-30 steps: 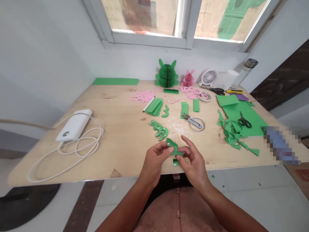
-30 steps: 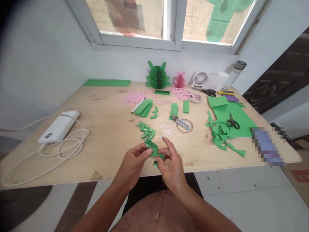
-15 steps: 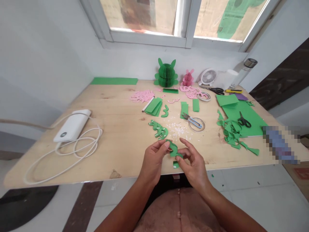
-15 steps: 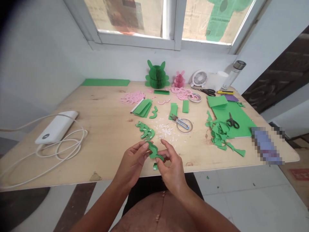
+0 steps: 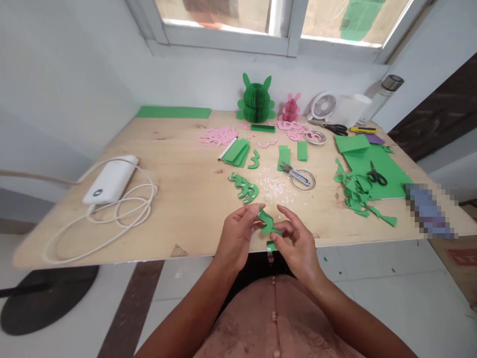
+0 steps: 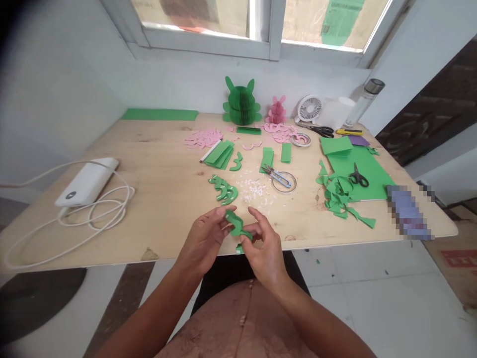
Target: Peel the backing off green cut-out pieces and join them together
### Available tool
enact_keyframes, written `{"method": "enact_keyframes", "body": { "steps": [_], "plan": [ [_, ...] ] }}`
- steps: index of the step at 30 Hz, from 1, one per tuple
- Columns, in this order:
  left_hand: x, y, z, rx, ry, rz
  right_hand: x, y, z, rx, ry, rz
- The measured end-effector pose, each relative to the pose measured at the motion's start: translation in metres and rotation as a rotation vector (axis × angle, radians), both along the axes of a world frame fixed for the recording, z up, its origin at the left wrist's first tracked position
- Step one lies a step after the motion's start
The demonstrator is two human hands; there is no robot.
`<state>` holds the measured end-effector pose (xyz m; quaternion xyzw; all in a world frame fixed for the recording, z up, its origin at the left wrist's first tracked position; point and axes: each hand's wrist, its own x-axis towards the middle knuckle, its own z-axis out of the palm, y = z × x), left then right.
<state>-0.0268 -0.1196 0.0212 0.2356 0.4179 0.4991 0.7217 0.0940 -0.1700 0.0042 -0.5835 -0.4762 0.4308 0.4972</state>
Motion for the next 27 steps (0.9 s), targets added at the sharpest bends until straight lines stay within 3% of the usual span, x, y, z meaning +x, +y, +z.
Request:
{"method": "enact_keyframes", "body": {
  "steps": [4, 10, 16, 23, 27],
  "plan": [
    [0.001, -0.005, -0.005, 0.040, 0.057, 0.082, 0.001, -0.006, 0.001, -0.033, 0.041, 0.042],
    [0.007, -0.015, -0.006, 0.153, 0.180, 0.036, 0.005, -0.005, 0.006, -0.050, 0.075, 0.118],
    [0.013, -0.020, 0.001, 0.130, 0.156, -0.030, 0.008, -0.006, 0.003, 0.020, 0.022, 0.032],
    [0.006, -0.035, -0.008, 0.109, 0.151, -0.207, 0.007, -0.003, 0.002, 0.099, 0.151, -0.115],
    [0.005, -0.036, -0.010, 0.189, 0.213, -0.210, 0.002, 0.001, 0.005, 0.068, 0.267, -0.139]
  ]
}}
